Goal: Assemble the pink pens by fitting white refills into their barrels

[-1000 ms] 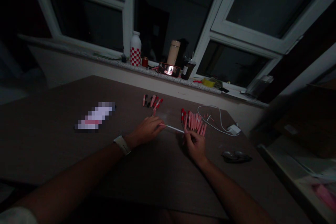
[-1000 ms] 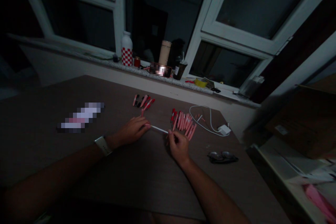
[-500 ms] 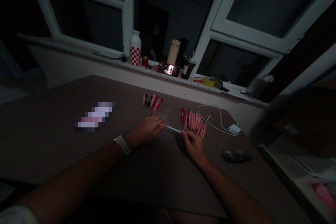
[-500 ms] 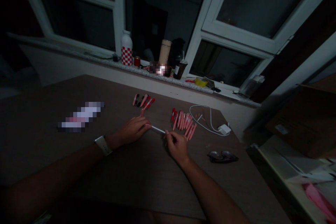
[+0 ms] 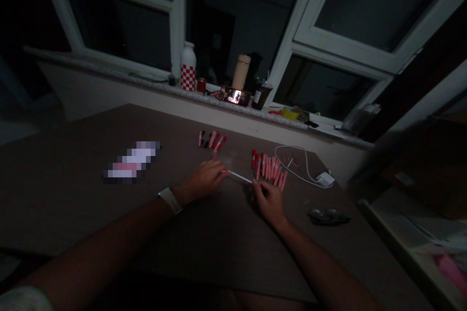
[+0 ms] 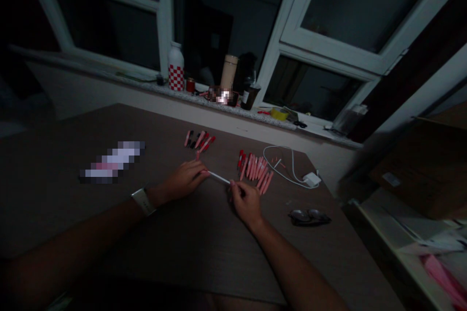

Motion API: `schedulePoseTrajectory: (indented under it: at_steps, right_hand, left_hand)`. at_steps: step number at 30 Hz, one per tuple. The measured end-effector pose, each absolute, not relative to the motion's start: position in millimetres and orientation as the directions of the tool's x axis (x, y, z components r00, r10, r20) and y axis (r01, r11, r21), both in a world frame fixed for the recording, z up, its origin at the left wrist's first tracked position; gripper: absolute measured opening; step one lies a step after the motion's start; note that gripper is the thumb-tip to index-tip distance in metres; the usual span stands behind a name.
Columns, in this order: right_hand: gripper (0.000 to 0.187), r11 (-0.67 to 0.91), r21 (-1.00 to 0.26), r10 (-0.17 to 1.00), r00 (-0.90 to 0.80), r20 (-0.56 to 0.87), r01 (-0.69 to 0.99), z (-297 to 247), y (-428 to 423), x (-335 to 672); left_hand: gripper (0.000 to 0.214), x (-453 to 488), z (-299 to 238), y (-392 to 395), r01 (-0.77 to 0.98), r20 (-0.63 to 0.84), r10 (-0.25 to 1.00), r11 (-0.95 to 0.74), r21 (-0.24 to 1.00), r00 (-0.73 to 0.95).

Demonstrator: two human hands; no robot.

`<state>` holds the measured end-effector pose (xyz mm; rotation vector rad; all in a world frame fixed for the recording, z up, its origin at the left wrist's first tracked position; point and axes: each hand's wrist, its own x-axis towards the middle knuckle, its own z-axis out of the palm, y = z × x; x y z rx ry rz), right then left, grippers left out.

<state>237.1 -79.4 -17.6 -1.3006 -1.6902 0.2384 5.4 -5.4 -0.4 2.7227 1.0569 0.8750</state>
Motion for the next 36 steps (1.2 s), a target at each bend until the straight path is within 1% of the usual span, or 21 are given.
schedulePoseTrajectory:
  at_steps: [6,11,14,19,24,29,36]
  right_hand:
    - [0.042,0.436,-0.632,0.814,0.019,0.581,0.64,-16,-80,237]
    - [0.04,0.446,-0.64,0.832,-0.026,0.555,0.626,-17,-81,235]
    - [0.039,0.445,-0.65,0.834,-0.022,0.551,0.616,-18,-80,236]
    - [0.04,0.428,-0.667,0.825,0.037,0.563,0.609,-18,-79,237]
    - [0.041,0.431,-0.665,0.831,0.02,0.556,0.61,-17,-80,237]
    - [0.041,0.427,-0.661,0.835,0.013,0.551,0.617,-16,-81,235]
    - [0.038,0.425,-0.663,0.842,-0.001,0.539,0.616,-15,-80,234]
  left_hand:
    - [0.033,5,3,-5,0.634,0.507,0.68,-0.715,0.296,0.53]
    - [0.031,5,-1,-3,0.596,0.502,0.643,-0.753,0.277,0.579]
    - [0.029,5,-2,-5,0.576,0.493,0.624,-0.772,0.269,0.606]
    - [0.031,4,0,-5,0.609,0.516,0.647,-0.745,0.272,0.561]
    - [0.031,4,0,-4,0.618,0.507,0.655,-0.738,0.27,0.561]
    - [0.03,5,-2,-2,0.579,0.5,0.628,-0.768,0.273,0.597]
    - [0.032,6,-7,-2,0.465,0.484,0.553,-0.833,0.299,0.679]
